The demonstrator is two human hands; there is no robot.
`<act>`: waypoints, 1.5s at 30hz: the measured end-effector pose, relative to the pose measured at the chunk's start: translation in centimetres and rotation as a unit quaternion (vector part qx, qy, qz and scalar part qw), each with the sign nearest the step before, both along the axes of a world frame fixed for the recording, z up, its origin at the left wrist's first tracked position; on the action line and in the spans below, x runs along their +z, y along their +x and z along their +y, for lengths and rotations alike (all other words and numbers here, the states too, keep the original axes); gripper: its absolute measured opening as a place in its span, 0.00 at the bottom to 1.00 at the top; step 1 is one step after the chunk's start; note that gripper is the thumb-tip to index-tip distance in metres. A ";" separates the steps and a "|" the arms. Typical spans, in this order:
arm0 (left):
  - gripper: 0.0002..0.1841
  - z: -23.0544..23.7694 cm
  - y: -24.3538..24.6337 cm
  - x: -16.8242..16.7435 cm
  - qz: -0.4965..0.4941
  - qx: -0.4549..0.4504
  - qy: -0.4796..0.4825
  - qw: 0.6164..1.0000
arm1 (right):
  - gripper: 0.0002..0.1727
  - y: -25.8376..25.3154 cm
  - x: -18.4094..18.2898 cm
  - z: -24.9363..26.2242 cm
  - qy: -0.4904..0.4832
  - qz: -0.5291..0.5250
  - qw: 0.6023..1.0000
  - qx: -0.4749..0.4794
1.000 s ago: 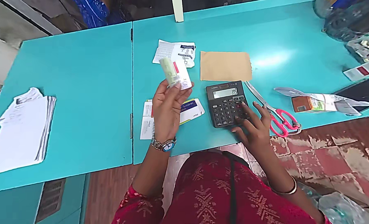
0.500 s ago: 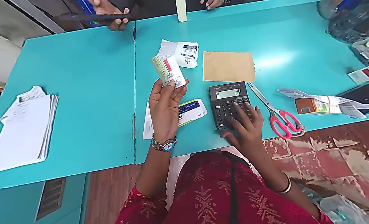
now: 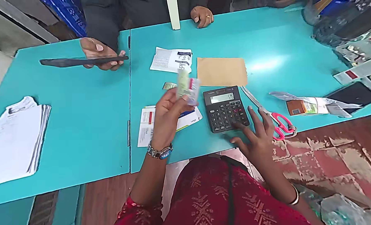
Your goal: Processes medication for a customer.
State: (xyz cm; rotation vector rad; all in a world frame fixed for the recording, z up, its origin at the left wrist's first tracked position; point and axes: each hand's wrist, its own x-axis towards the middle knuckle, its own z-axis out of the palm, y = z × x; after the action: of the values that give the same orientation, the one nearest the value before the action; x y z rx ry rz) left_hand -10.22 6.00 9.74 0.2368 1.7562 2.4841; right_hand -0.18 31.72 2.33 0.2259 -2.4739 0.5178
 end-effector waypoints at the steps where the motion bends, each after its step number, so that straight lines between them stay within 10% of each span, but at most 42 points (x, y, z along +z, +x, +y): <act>1: 0.15 0.0 0.4 -0.2 0.017 -0.048 -0.066 0.997 | 0.36 0.3 0.2 -0.1 -0.020 0.011 1.000 0.007; 5: 0.18 1.8 3.6 -1.4 0.161 -0.194 -0.325 0.912 | 0.31 1.5 1.1 0.0 -0.198 -0.010 0.975 0.098; 13: 0.15 4.0 6.5 -3.5 0.365 -0.080 -0.485 0.790 | 0.07 1.6 0.5 -1.0 -0.414 -0.135 0.885 0.166; 19: 0.54 1.1 1.9 -1.6 0.218 -0.013 -0.692 0.688 | 0.11 0.7 0.9 -0.6 -0.404 -0.091 0.901 0.128; 33: 0.31 1.2 6.9 -4.2 0.318 0.176 -0.506 0.782 | 0.29 -2.5 4.0 -6.3 -0.495 -0.058 0.834 0.237; 42: 0.28 0.4 6.9 -4.4 0.448 0.154 -0.527 0.706 | 0.26 -1.2 4.7 -5.4 -0.326 -0.080 0.913 0.232; 45: 0.30 1.4 7.1 -4.3 0.439 0.170 -0.480 0.741 | 0.19 -1.2 4.5 -5.9 -0.271 0.001 0.943 0.192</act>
State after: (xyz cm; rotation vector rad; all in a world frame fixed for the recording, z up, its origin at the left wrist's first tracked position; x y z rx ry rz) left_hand -3.08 7.39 5.40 1.1818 3.3972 1.2017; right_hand -1.33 25.79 6.81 0.4807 -2.1829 1.3297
